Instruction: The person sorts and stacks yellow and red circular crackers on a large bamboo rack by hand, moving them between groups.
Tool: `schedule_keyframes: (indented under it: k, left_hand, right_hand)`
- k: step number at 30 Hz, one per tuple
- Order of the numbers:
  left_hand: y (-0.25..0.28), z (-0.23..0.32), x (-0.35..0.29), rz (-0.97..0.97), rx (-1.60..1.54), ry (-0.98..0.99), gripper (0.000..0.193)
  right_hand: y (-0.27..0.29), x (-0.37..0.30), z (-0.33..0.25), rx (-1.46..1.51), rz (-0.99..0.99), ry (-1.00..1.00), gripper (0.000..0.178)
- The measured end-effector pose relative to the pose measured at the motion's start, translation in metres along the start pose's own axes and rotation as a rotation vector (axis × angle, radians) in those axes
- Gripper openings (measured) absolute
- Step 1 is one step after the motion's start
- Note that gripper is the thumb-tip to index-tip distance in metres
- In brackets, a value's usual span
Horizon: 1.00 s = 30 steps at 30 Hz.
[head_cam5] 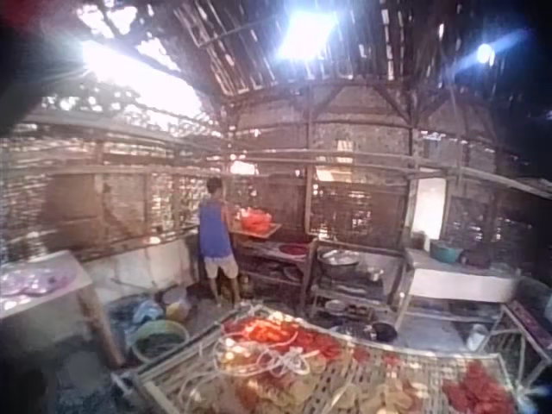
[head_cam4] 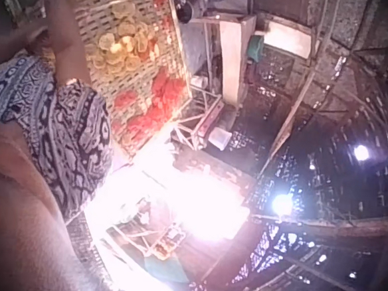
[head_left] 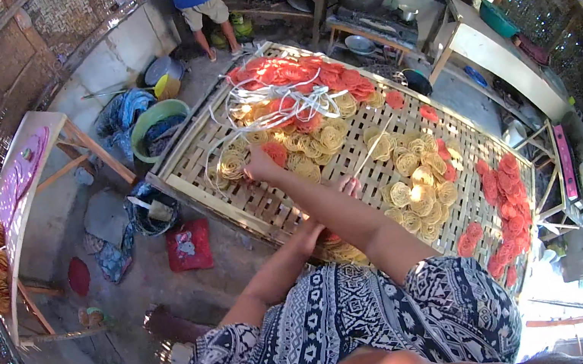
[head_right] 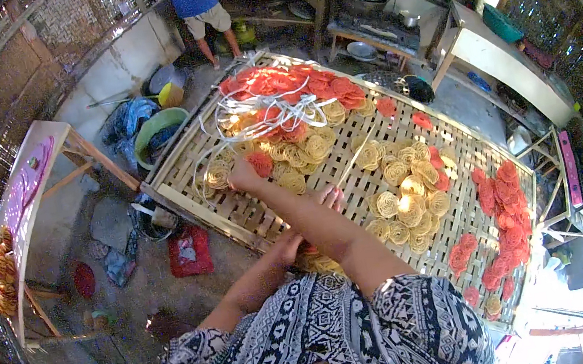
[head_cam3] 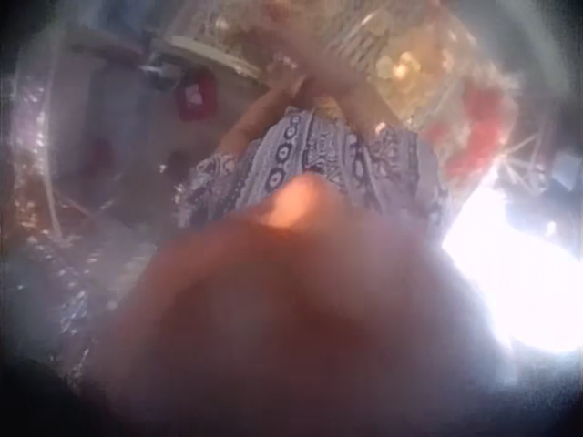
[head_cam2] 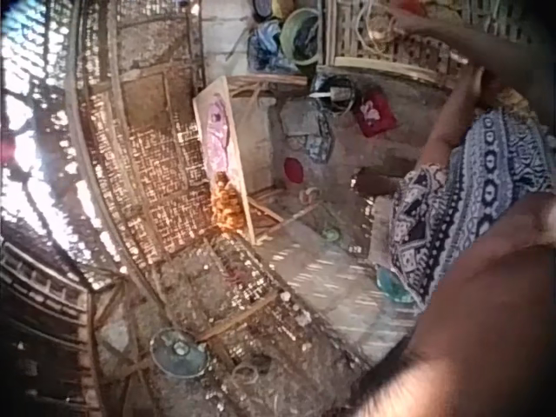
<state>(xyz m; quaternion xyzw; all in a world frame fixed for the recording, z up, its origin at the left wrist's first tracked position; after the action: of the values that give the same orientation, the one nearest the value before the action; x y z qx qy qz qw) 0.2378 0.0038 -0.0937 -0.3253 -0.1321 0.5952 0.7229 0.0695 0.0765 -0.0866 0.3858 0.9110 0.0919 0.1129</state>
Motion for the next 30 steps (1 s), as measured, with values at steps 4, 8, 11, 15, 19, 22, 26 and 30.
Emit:
schedule_keyframes:
  k: [4,8,11,15,19,22,26,30]
  left_hand:
    - [-0.027,0.015,-0.006,-0.072,0.182,-0.118,0.025]
    - [-0.044,0.028,-0.017,-0.093,0.63,-0.101,0.027]
    - [-0.015,0.026,-0.023,-0.04,0.656,-0.117,0.026]
    - [-0.017,0.04,-0.024,0.031,0.974,-0.203,0.025]
    - [-0.038,0.028,-0.008,0.031,0.746,-0.217,0.027]
    - [-0.021,0.016,-0.004,0.072,0.67,-0.204,0.031]
    - [-0.022,0.026,-0.006,0.022,0.834,-0.425,0.031]
    - [-0.026,0.028,-0.016,0.09,0.796,-0.353,0.029]
  right_hand:
    - [-0.015,0.032,-0.01,-0.273,0.118,0.186,0.081]
    - [-0.007,0.013,-0.019,-0.337,0.082,0.431,0.074]
    - [0.006,-0.039,-0.076,-0.411,0.21,0.5,0.06]
    - [0.148,-0.129,-0.145,-0.123,0.6,0.414,0.022]
    - [0.323,-0.174,-0.049,-0.539,0.95,0.263,0.044]
    - [0.32,-0.179,0.005,-0.891,0.48,-0.051,0.06]
    - [0.285,-0.215,0.016,-1.001,0.446,0.045,0.065]
    - [0.288,-0.257,0.013,-0.644,0.467,-0.036,0.053]
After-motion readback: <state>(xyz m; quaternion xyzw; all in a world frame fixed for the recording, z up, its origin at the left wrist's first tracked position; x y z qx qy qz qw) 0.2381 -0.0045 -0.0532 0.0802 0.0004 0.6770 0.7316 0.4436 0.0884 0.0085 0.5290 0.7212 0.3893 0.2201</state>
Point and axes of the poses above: each hand's wrist, its own x-axis towards the middle knuckle, its own y-axis out of the back of the hand, z = x × y, the point moved 3 cm from there along x, towards the middle knuckle, and after that the axes turned 4 degrees about x, right-handed, at the moved point
